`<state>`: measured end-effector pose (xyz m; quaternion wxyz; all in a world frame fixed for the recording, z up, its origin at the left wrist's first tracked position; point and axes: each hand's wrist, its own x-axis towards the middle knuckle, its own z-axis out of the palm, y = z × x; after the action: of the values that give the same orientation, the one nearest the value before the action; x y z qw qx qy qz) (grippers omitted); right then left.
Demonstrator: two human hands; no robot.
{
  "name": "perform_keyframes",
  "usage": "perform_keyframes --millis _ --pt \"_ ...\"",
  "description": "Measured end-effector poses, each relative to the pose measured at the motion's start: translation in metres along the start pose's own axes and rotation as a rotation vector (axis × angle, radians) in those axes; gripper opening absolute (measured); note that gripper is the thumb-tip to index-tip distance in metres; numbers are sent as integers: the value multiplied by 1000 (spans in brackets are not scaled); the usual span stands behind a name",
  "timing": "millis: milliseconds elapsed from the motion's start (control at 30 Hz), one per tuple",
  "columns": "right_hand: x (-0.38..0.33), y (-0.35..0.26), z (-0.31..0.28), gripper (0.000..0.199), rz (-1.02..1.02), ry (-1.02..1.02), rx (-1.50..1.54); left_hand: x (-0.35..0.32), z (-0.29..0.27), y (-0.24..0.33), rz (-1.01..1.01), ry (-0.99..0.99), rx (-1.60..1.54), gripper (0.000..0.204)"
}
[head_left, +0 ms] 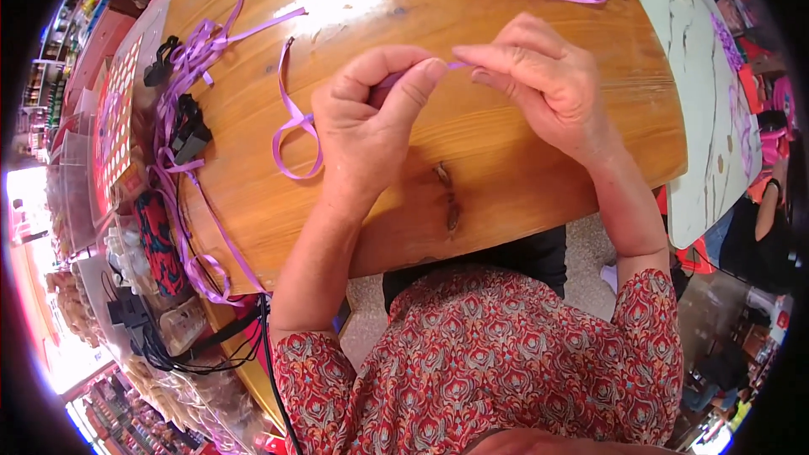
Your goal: The person ties knots in purple ribbons by hand, handling them one at a time and placing each onto a growing pile.
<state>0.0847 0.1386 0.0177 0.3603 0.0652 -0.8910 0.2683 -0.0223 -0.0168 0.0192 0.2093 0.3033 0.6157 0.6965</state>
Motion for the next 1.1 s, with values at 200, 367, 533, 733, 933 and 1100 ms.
perform_keyframes --millis 200,367,533,733,933,1100 --pt "3 -4 -9 25 8 8 -2 1 -2 0 52 43 71 7" --pt "5 -5 -13 23 31 -16 -36 4 -3 -2 57 80 69 6" --pt "1 -8 -12 21 120 -112 -58 7 -3 -7 105 87 143 5" --pt "2 -9 -8 19 388 -251 577 11 -1 -10 -87 49 -74 8" --pt "0 -3 8 24 500 -65 827 -1 11 -15 -198 0 -291 12" --pt "-2 -5 12 27 237 -32 293 -3 15 -22 -36 17 -237 12"
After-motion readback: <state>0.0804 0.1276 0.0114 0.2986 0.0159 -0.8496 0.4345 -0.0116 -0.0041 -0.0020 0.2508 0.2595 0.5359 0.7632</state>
